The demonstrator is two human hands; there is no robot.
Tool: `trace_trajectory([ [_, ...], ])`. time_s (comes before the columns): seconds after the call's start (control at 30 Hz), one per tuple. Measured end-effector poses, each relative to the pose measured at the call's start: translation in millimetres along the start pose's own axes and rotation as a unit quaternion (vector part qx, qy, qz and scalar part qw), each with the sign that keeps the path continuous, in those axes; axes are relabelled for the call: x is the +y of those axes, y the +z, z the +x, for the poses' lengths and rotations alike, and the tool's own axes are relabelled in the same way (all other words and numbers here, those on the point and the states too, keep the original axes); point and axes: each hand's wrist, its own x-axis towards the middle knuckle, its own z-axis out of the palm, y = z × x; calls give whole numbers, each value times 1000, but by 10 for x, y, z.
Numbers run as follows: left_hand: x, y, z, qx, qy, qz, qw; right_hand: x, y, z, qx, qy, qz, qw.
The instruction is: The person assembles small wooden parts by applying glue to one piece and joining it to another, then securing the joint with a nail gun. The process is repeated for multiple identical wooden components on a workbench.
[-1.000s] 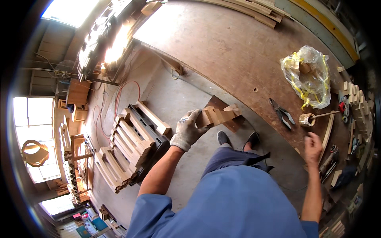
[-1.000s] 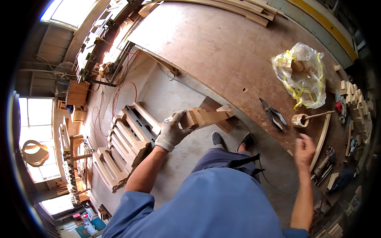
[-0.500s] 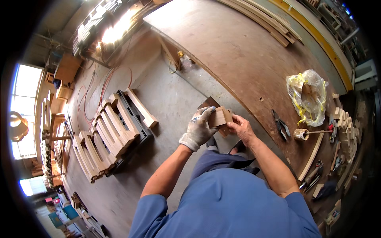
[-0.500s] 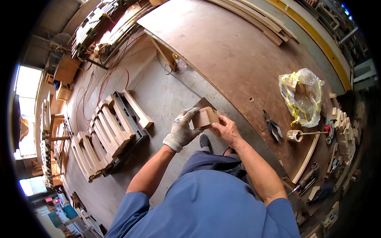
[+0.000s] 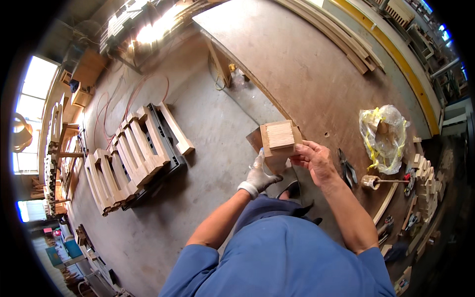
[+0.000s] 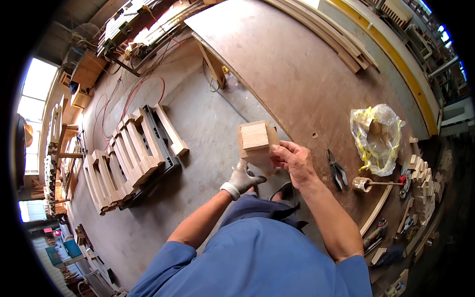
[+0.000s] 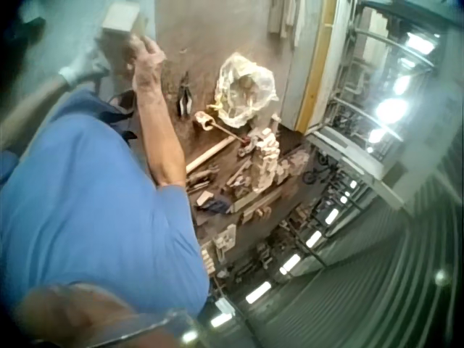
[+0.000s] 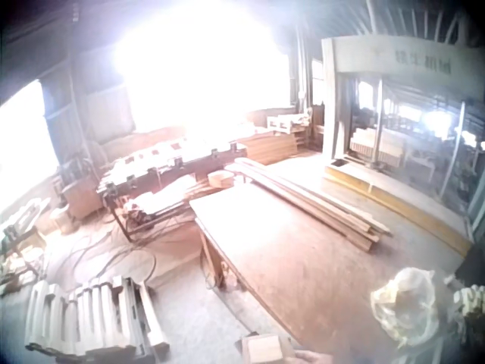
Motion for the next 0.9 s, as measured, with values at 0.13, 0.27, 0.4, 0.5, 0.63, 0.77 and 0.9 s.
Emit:
trace_trajectory([
  [0.13, -115, 261, 306, 5, 81, 15, 997, -550, 125, -294, -17, -27, -16, 999],
  [0.27, -294, 391, 468, 17, 48, 64, 997, -781, 68, -351, -45, -35, -37, 998],
  [0.4, 215, 320, 210, 76, 63, 17, 995, -906, 85, -268, -59, -84, -44, 994],
  [0.5, 84, 175, 371, 132, 65, -54, 988, -895, 159, -304, -72, -138, -79, 985],
  [0.63, 277, -309, 486, 138, -28, -374, 917, -706, -405, -513, 18, -142, -218, 965],
  [0.77, 277, -770, 666, 163, -73, -483, 857, -153, -1167, -729, 176, -143, -302, 926],
  [0.9, 185, -807, 710, 127, -113, -578, 798, 102, -1562, -983, 166, -184, -235, 940],
])
